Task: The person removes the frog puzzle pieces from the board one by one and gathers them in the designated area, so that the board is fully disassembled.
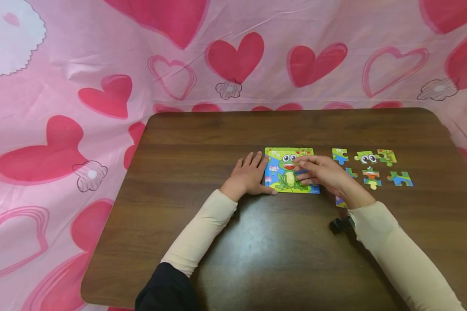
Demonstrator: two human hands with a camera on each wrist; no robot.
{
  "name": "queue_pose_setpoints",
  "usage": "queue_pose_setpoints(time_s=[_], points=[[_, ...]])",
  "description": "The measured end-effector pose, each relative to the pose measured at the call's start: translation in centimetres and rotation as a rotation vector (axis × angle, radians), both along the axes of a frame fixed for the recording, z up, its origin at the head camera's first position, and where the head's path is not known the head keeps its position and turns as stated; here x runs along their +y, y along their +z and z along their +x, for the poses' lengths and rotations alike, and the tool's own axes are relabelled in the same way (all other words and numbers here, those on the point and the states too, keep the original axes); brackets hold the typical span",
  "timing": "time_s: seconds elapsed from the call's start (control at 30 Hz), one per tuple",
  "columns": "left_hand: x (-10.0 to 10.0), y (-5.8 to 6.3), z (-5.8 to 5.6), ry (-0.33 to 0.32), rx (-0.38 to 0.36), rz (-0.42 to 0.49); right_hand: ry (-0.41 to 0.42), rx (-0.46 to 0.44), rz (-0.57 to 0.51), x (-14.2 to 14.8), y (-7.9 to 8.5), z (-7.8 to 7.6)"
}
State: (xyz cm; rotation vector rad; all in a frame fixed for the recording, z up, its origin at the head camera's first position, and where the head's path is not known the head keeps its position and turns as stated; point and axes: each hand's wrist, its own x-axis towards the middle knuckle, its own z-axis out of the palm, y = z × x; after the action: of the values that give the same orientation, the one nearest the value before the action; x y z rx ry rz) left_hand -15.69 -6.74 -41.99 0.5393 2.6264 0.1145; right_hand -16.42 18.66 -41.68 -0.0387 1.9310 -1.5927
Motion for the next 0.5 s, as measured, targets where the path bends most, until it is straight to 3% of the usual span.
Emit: queue_pose_setpoints(time_s=[0.33, 0.5], points=[[0.0, 0.04, -0.06, 0.003, -0.009, 0.005, 0.001, -0.004, -0.015, -0.11, -0.05, -0.19], [0.0, 0.03, -0.1, 0.007, -0.01, 0.002, 0.031, 0.042, 0.051, -0.26, -0.42, -0.06]])
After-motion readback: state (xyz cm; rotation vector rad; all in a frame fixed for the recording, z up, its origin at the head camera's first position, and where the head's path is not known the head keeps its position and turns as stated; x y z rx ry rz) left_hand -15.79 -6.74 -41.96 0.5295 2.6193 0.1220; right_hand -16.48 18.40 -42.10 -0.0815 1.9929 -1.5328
